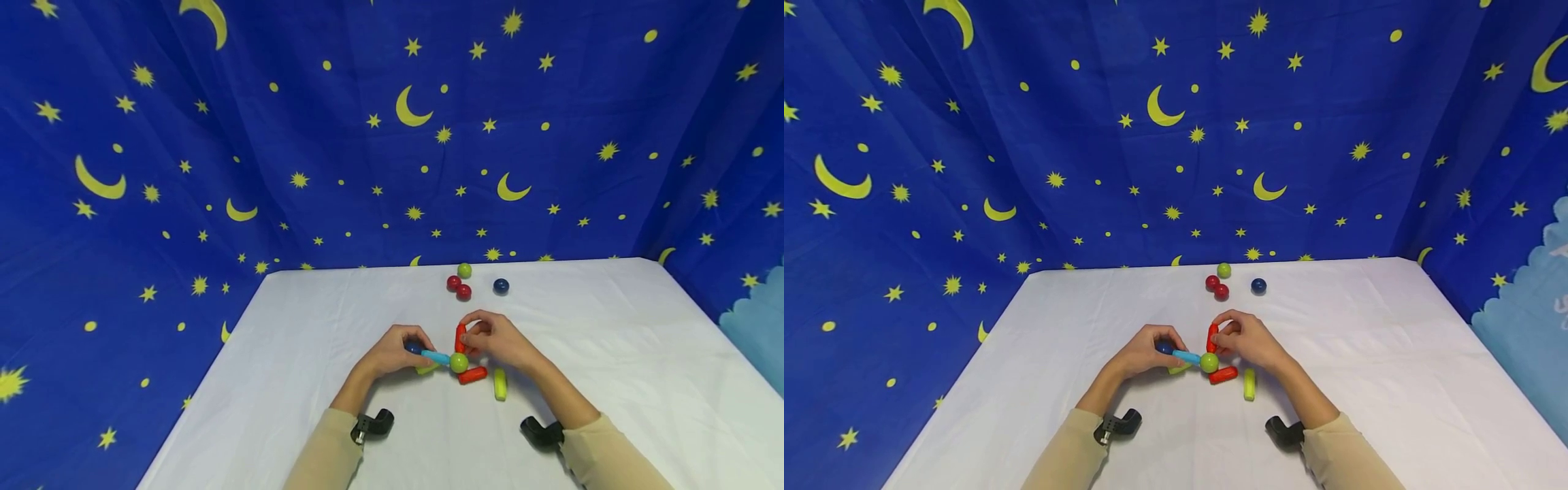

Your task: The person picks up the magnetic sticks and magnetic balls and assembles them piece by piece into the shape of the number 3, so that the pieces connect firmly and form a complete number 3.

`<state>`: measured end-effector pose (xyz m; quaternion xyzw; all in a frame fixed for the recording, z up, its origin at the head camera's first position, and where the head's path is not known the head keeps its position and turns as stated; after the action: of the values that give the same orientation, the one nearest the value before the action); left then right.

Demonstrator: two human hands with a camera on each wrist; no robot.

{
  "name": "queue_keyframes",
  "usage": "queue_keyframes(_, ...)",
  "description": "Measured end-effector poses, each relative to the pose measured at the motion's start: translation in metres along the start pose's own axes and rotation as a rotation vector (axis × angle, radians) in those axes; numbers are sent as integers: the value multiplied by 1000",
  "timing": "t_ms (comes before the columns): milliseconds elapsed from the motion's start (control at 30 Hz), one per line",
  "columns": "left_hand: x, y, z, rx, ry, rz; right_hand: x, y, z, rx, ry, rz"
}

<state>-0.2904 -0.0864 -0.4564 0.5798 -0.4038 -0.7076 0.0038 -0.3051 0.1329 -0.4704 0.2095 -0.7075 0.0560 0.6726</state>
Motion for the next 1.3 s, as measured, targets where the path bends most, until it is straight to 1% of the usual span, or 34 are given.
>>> queue_keyframes(100, 1, -1, 0, 26, -5, 11, -3, -1, 0, 15, -5, -6)
queue_keyframes(233, 11, -6, 4, 68, -18, 33, -5, -2, 0, 49, -2, 9)
queue_keyframes(333, 19, -10, 8, 96, -21, 73, -4, -3, -1, 94, 9, 28)
queue_keyframes(367, 20, -10, 8, 104, -22, 89, -4, -4, -1, 109, 13, 31)
queue_keyframes(533, 15, -12, 8, 145, -34, 143, -2, -6, -3, 177, 28, 33)
queue_keyframes(667, 9, -13, 7, 161, -46, 161, -1, -7, -4, 199, 40, 26)
queue_keyframes(800, 6, -13, 7, 136, -54, 183, -1, -7, -4, 202, 48, 9)
queue_keyframes(900, 3, -12, 7, 88, -58, 235, 0, -8, -4, 205, 53, -5)
queue_keyframes(1000, -2, -11, 9, 38, -78, 338, 2, -8, -5, 208, 56, -9)
queue_keyframes(1100, -8, -11, 11, 5, -79, 453, 3, -7, -5, 208, 58, -8)
queue_keyframes(1167, -11, -13, 12, -10, -64, 514, 4, -7, -6, 207, 62, -9)
queue_keyframes(1300, -16, -18, 14, -18, -1, 579, 4, -7, -7, 212, 77, -9)
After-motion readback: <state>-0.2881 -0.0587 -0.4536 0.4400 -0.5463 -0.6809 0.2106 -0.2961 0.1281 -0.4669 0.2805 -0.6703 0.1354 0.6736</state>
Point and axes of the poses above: each hand's wrist, its own z-axis towards the middle knuckle, its own y-axis out of the back of the hand, x = y × z, the point moved 4 cm from there along z, towards the middle knuckle, and after that the axes turned 12 degrees about z, right-handed, at the moved point
